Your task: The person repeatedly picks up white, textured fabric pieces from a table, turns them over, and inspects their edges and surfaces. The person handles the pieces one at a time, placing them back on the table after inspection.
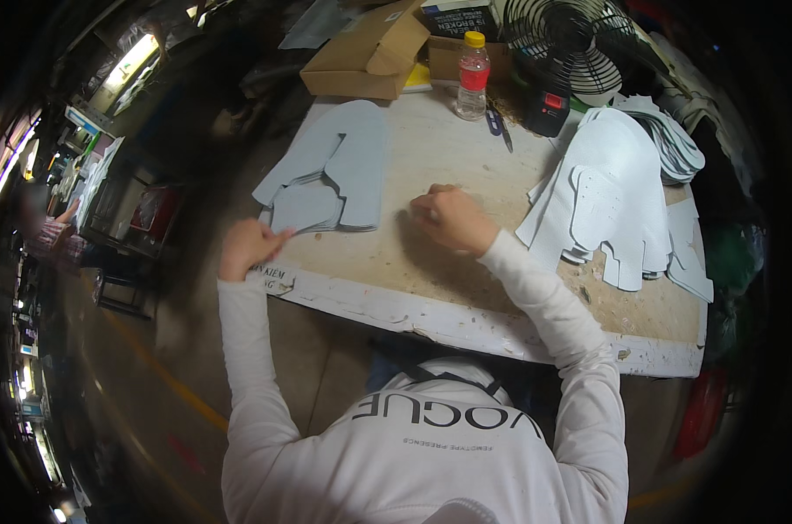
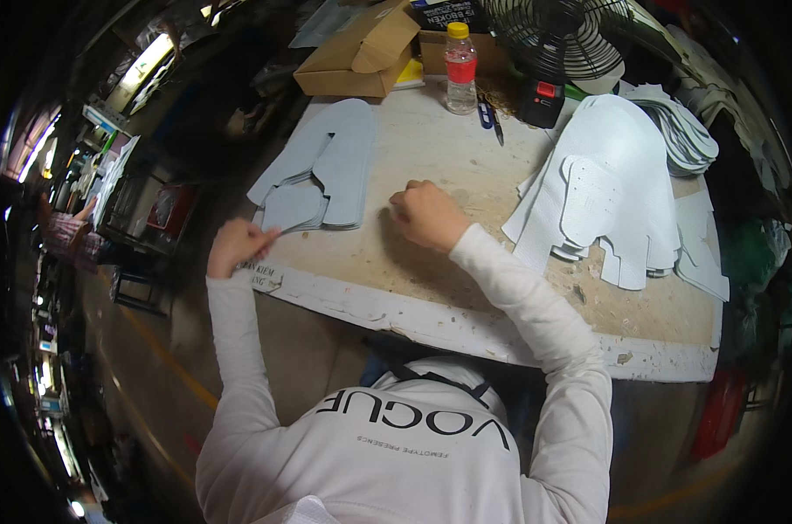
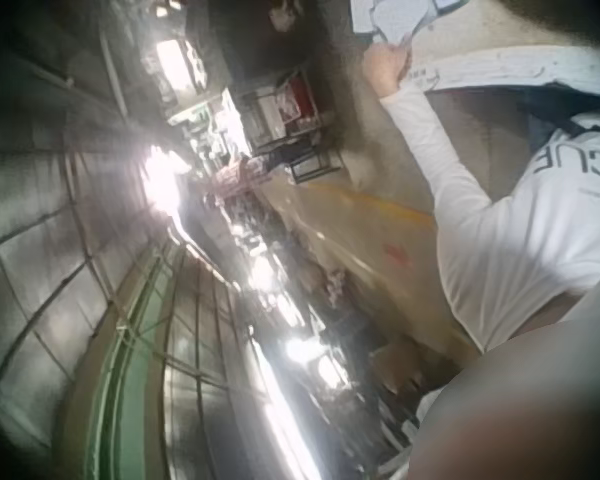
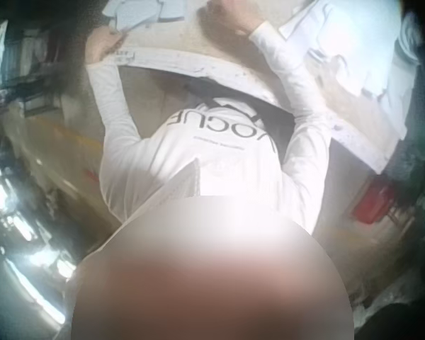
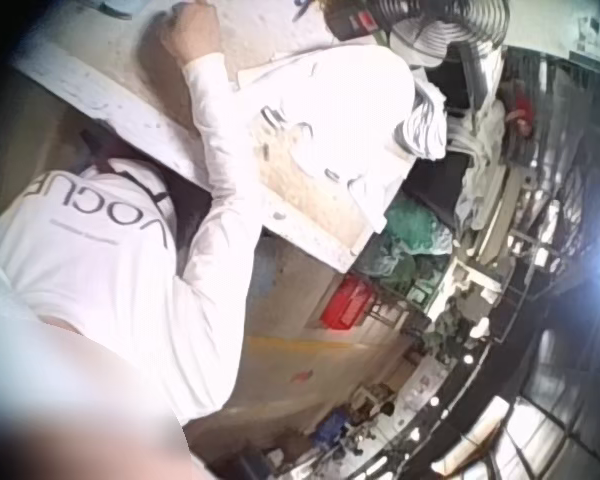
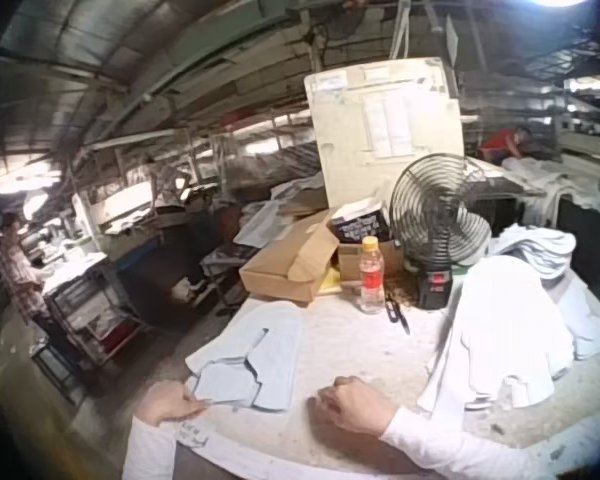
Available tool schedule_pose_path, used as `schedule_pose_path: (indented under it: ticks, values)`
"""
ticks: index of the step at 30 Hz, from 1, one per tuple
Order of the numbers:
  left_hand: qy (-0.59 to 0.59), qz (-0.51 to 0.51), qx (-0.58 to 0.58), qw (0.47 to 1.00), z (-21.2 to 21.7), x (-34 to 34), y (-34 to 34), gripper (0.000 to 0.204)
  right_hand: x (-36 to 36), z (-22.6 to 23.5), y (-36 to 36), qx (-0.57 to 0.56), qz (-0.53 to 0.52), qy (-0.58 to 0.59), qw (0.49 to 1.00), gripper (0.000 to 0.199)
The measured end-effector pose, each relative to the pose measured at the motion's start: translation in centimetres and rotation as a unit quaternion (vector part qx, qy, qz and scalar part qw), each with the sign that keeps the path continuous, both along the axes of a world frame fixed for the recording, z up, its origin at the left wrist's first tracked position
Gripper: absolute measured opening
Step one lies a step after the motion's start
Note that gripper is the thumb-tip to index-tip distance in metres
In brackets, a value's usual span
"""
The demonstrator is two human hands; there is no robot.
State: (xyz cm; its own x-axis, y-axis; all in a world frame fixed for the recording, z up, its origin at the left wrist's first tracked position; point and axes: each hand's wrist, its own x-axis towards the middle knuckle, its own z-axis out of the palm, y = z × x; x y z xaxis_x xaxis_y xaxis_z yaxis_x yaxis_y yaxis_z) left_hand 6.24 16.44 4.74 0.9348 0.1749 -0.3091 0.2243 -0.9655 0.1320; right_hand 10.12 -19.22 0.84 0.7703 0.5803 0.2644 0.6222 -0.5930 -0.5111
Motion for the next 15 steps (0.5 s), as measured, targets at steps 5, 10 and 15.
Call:
schedule_pose_path:
  ticks: [5,10,15]
  values:
    - [-0.088,-0.064,-0.083,0.991,-2.1,-1.4,0.0,0.027,-1.4,3.5,-6.1,0.041,-0.016,-0.004,0.999,0.026]
    - [-0.082,-0.131,-0.094,0.984,-1.7,0.7,1.0,0.024,-4.0,7.0,-12.0,0.116,-0.069,0.085,0.987,0.024]
    - [-0.129,-0.192,-0.093,0.968,3.8,1.1,-6.7,0.026,-4.1,7.4,-22.2,0.213,-0.203,-0.025,0.955,0.026]
